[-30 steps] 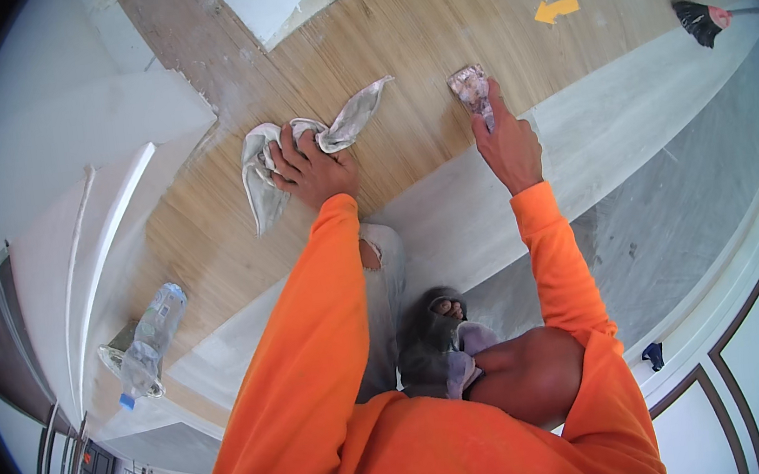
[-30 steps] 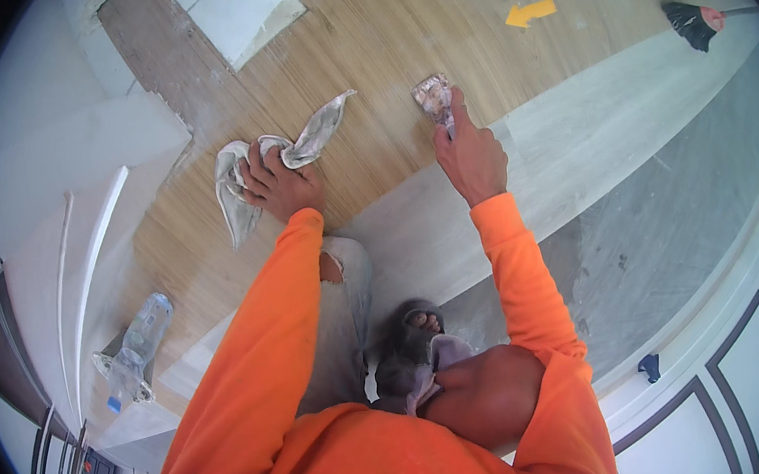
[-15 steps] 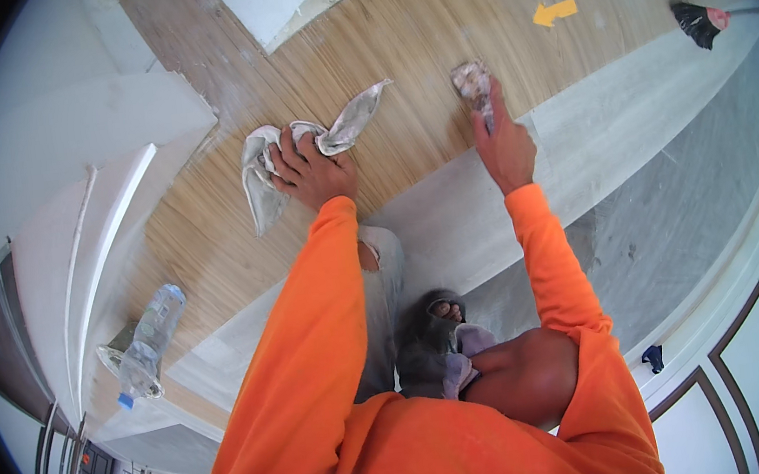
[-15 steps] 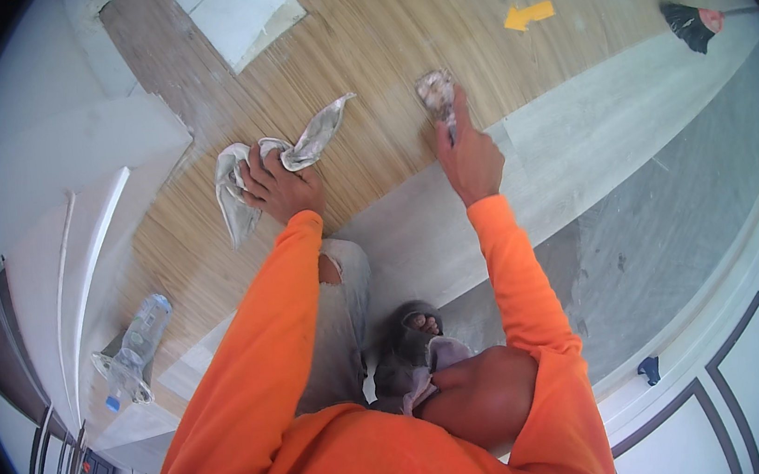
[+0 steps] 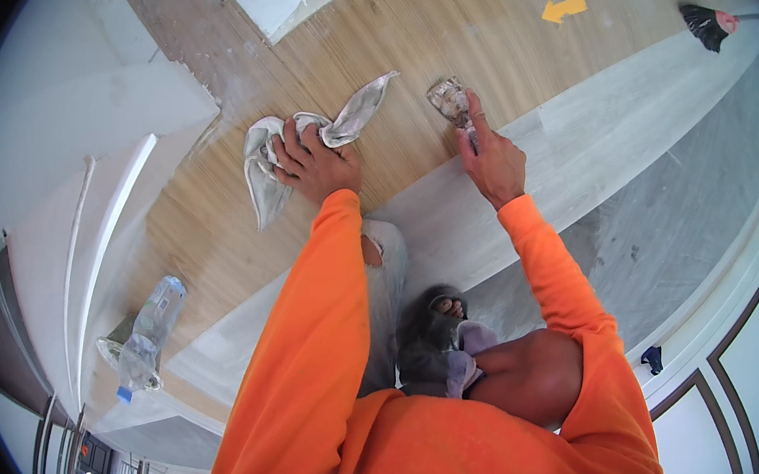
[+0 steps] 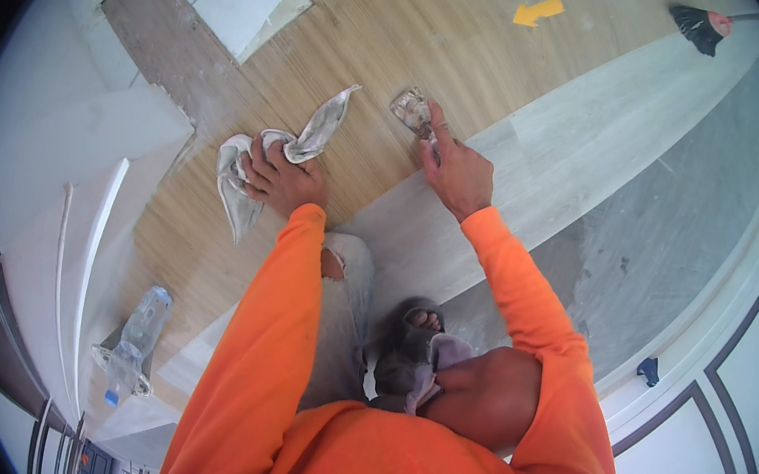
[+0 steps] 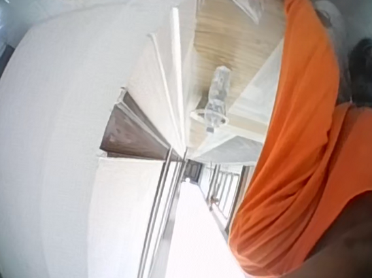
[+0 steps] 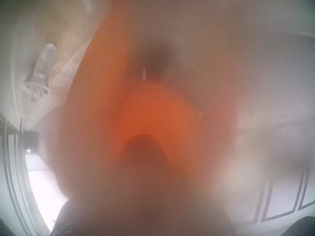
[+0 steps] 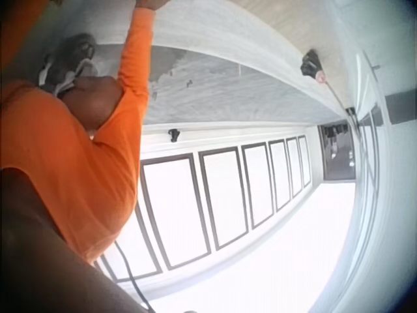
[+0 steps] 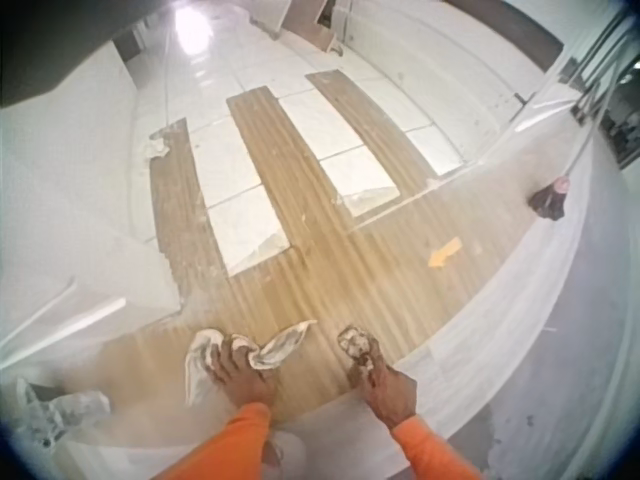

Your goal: The person kneels on the floor and applies grout between tiles using a putty knife, then wipes the surface with a cloth. The person moves along the floor, repeating the application and wiping process across multiple tile sections.

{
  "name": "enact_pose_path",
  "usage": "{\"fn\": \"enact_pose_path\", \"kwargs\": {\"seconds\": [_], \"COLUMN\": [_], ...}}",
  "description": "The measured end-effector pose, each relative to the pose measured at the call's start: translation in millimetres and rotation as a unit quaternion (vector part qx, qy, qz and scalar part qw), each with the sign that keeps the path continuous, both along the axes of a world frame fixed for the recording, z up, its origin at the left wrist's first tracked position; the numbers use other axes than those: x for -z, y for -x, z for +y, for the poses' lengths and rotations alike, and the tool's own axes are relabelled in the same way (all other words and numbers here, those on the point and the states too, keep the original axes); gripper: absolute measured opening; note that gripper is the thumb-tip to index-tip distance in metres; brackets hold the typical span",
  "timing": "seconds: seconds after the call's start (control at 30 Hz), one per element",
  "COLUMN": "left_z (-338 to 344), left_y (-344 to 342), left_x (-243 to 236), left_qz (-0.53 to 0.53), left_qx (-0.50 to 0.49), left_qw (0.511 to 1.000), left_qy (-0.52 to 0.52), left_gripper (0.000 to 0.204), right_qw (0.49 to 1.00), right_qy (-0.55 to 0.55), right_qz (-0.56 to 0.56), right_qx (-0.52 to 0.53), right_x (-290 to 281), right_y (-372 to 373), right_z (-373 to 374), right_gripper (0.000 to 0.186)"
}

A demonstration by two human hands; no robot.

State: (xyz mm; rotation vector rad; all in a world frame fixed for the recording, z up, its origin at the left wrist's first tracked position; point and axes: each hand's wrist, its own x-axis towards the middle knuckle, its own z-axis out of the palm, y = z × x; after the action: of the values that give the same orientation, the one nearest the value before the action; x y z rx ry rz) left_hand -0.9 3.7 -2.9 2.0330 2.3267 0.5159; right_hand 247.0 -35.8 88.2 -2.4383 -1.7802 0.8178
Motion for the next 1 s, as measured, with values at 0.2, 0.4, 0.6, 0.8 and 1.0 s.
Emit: {"fn": "enact_pose_path", "kwargs": {"seconds": [0.2,0.4,0.6,0.8,1.0], "left_z": [1.0,0.3,0.1,0.7,0.1], "left_y": [-1.8,-0.6,-0.3,-1.6,-0.1], "left_x": [-0.3,0.2,0.2,-1.5,-3.0], "left_qz": [-0.003,0.002,0.004,0.007,-0.01], "left_qx": [-0.003,0.001,-0.002,-0.004,0.0], "left_qw": [1.0,1.0,1.0,1.0,1.0], "left_qy": [0.0,-0.001,0.002,0.012,0.022], "left_gripper": [0.035,0.036,0.036,0.038,0.041], "right_qw": [1.0,1.0,1.0,0.999,0.998], "right_qy": [-0.015,-0.012,0.003,-0.022,-0.044], "right_qz": [0.013,0.009,0.008,-0.011,-0.004], "right_qx": [-0.011,-0.017,-0.021,-0.028,-0.036], "right_x": [0.8,-0.1,-2.8,-0.7,0.1], "right_y": [-2.2,-1.0,-2.9,-4.3,-9.7], "right_z": [0.2,2.4,5.6,8.0,9.6], "right_gripper": [0.066,0.067,0.067,0.065,0.065]}}
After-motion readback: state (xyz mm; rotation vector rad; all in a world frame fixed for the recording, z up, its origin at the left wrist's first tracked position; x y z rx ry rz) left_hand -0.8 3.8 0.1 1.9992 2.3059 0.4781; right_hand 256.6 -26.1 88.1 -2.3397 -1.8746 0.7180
